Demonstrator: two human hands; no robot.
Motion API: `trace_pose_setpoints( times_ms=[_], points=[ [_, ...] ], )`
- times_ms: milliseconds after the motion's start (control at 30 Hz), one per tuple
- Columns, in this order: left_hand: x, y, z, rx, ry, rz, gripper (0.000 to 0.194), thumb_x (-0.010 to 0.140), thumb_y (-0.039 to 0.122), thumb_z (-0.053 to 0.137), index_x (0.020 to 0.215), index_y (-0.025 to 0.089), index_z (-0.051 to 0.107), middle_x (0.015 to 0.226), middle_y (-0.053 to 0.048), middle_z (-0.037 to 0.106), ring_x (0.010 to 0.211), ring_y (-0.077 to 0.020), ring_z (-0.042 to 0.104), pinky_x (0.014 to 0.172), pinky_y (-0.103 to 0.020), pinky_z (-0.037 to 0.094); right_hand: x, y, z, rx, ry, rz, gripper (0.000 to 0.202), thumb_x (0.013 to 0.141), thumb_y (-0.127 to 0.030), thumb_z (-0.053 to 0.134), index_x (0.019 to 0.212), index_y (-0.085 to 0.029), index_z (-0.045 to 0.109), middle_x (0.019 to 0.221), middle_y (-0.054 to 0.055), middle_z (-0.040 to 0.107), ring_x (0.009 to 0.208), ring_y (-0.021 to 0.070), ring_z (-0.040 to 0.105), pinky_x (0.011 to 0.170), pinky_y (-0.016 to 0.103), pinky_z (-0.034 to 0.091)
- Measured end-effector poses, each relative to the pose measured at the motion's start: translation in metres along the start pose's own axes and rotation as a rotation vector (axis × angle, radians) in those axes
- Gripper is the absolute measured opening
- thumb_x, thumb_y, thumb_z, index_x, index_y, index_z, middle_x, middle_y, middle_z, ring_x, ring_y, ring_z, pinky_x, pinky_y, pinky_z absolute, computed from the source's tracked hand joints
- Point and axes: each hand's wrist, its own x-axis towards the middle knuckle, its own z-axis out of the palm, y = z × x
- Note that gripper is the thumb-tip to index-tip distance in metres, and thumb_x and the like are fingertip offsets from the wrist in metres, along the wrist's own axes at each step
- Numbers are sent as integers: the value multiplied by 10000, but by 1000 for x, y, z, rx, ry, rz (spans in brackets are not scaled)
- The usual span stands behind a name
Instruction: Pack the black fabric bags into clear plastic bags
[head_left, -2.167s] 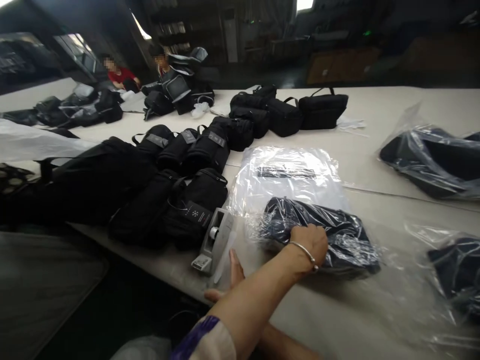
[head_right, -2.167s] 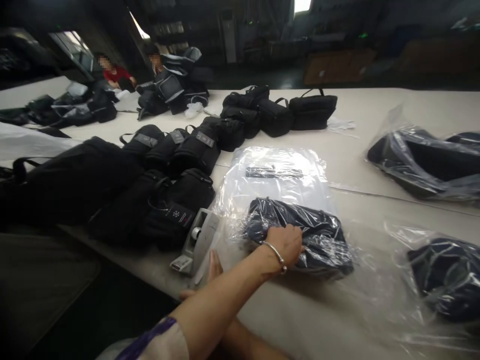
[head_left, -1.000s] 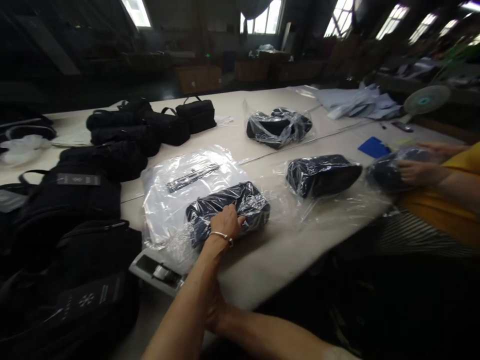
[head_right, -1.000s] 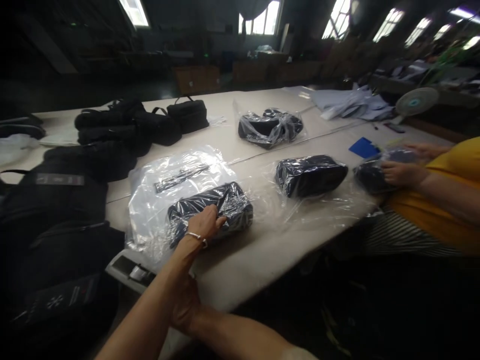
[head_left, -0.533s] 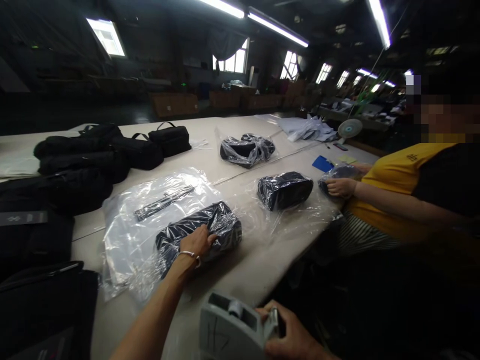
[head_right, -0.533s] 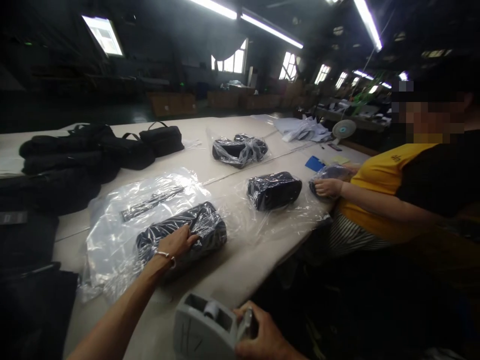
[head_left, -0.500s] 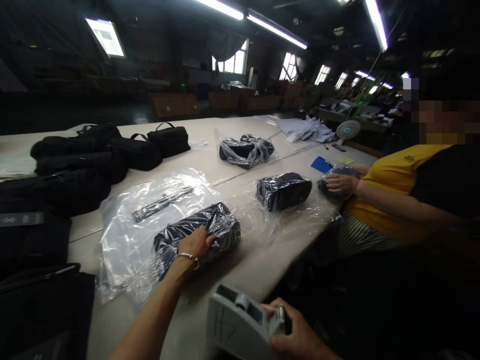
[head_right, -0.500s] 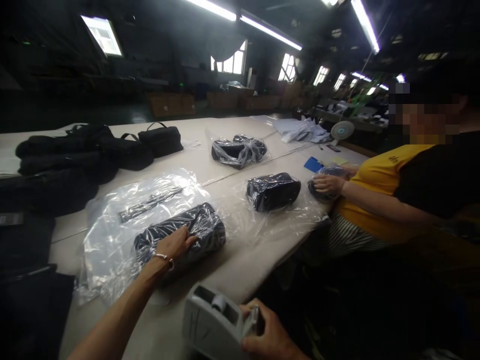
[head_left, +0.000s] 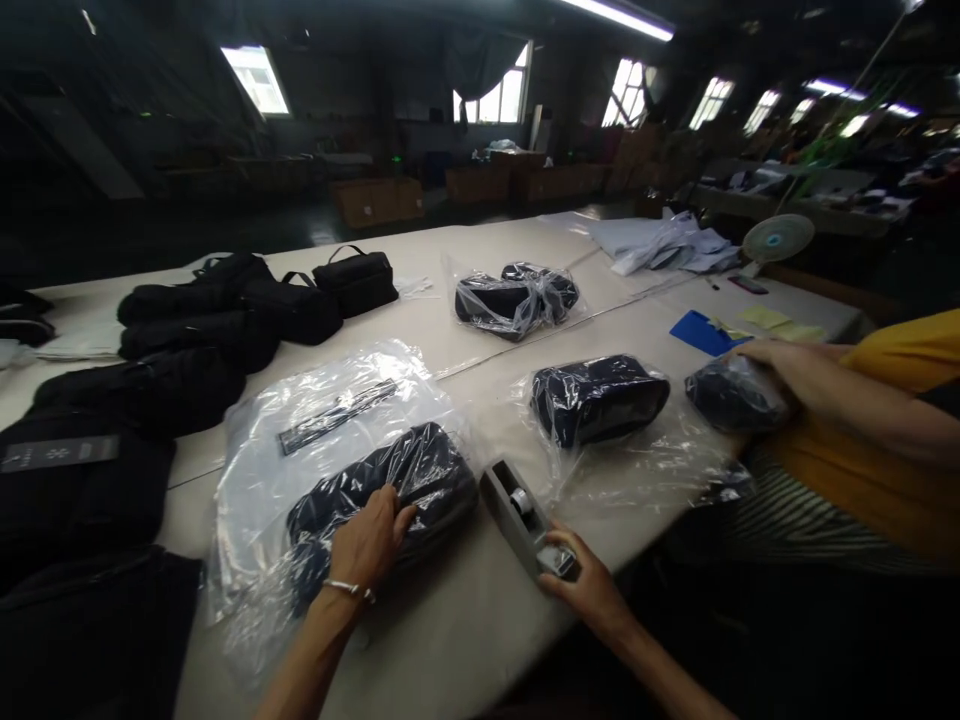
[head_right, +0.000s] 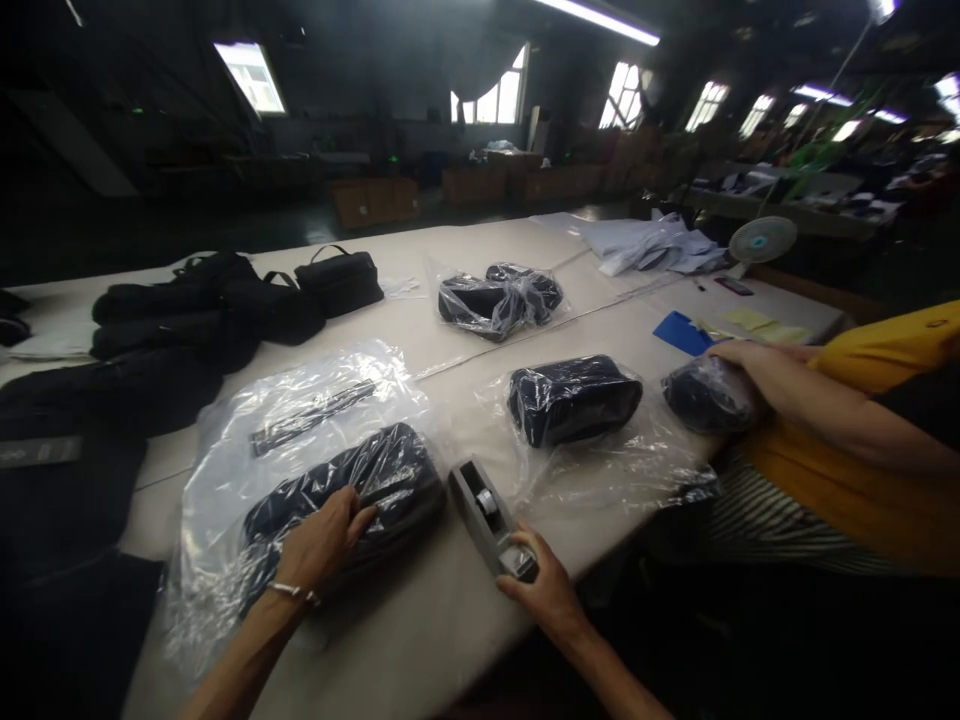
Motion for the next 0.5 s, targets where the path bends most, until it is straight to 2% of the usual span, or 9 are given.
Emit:
trace_pose_setpoints(
  times_ms=[100, 167, 200, 267, 367, 433, 500],
  points=[
    [-2, 1, 2, 1, 17, -26, 257, 994, 405, 346, 984, 206, 508, 971, -53, 669, 794, -232, 681, 589, -298, 402, 25, -28, -26, -49, -51, -101, 440, 764, -460, 702, 1139, -236, 648, 1336, 105, 609, 1286, 321, 522, 1106, 495, 390],
    [-4, 2, 3, -14, 32, -58, 245, 994, 390, 354, 970, 208, 515, 964, -47, 670, 801, -223, 678, 594, -293, 410, 59, -56, -29, -30, -105, -179, 451, 802, -494, 672, 1171, -237, 642, 1303, 109, 628, 1251, 315, 554, 1080, 483, 426],
    [-5, 3, 3, -28, 41, -76, 238, 994, 382, 360, 964, 210, 521, 959, -45, 673, 811, -219, 679, 605, -289, 419, 81, -70, -24, -18, -163, -201, 502, 787, -503, 692, 1208, -237, 627, 1308, 111, 624, 1239, 320, 563, 1064, 486, 442],
    [-7, 6, 5, -57, 66, -118, 222, 993, 371, 378, 984, 213, 534, 961, -40, 683, 840, -211, 682, 635, -280, 439, 128, -98, -2, 12, -322, -233, 681, 721, -516, 757, 1311, -236, 565, 1378, 115, 572, 1262, 335, 542, 1060, 506, 444],
    [-6, 9, 11, -68, 100, -200, 247, 994, 377, 394, 1146, 228, 520, 1040, -41, 691, 912, -203, 682, 698, -270, 467, 188, -130, 48, 69, -578, -306, 912, 613, -488, 843, 1410, -228, 482, 1477, 118, 471, 1346, 348, 449, 1111, 528, 376],
    [-3, 9, 15, -63, 117, -237, 340, 999, 382, 387, 1300, 235, 444, 1145, -56, 673, 974, -202, 672, 738, -268, 480, 213, -142, 78, 106, -724, -324, 924, 568, -446, 873, 1389, -215, 518, 1439, 120, 515, 1325, 352, 472, 1104, 526, 380],
    [-2, 7, 18, -59, 122, -252, 423, 1001, 389, 382, 1394, 235, 365, 1214, -71, 649, 992, -210, 667, 748, -279, 491, 224, -148, 98, 124, -818, -307, 850, 562, -411, 878, 1333, -211, 583, 1364, 113, 585, 1247, 355, 547, 1057, 519, 433]
  ],
)
